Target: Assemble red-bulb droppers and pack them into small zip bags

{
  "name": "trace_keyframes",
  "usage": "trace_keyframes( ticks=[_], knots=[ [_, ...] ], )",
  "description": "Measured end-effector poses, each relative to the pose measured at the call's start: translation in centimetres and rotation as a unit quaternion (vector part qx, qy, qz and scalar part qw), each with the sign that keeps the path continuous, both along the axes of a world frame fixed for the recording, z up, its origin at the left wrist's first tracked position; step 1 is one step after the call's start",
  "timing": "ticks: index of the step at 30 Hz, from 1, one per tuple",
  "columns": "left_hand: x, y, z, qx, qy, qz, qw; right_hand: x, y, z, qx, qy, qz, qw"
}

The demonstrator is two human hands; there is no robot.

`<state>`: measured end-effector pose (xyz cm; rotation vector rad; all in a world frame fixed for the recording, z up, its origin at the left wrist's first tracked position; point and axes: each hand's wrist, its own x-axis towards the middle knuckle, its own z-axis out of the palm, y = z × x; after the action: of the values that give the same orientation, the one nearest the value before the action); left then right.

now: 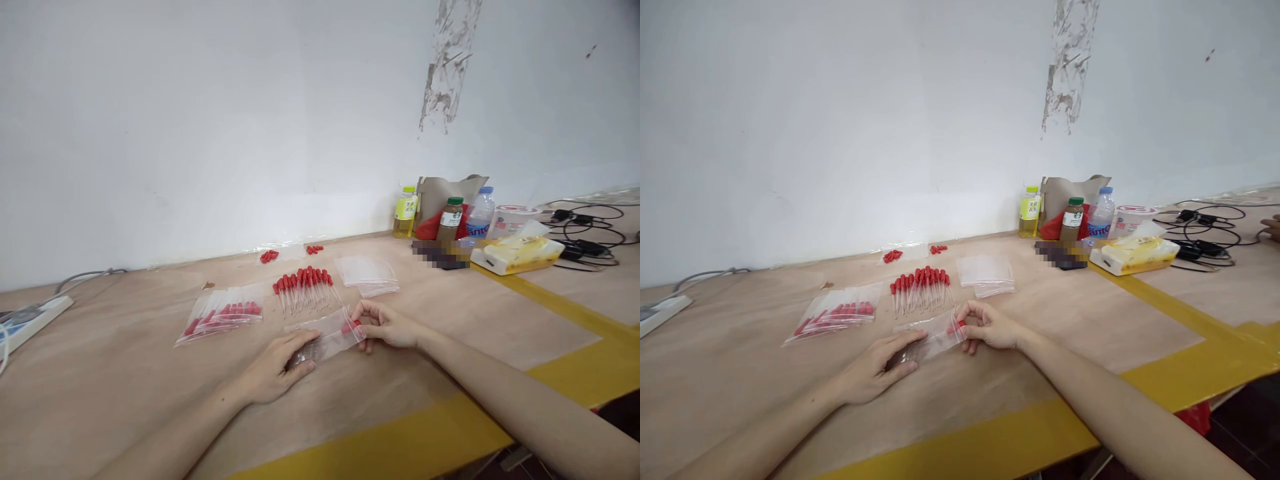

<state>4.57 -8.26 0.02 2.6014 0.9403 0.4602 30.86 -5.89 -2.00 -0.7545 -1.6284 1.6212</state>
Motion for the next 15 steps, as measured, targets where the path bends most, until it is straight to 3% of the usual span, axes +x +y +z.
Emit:
trace_keyframes(
  ticks=[3, 6, 12, 15],
  knots=[
    [0.1, -0.1, 0.2, -0.005, -0.006, 0.000, 1.000, -0.4, 0.1, 0.0, 0.010, 0.008, -0.003, 1.000],
    [0.0, -0.1, 0.3, -0.007, -0.019, -0.002, 1.000, -0.3, 0.3, 0.2, 0.032, -0.046, -0.018, 0.998],
    [-0.5, 0.3, -0.1, 0.007, -0.050, -0.018, 0.999, 0.7, 0.3, 1.2, 0.240, -0.188, -0.010, 0.952],
    [-0.7, 0.5, -0.4, -0.001, -0.057, -0.020, 0.998, 1.5, 1.0, 1.4, 0.256, -0.250, -0.090, 0.929]
  ],
)
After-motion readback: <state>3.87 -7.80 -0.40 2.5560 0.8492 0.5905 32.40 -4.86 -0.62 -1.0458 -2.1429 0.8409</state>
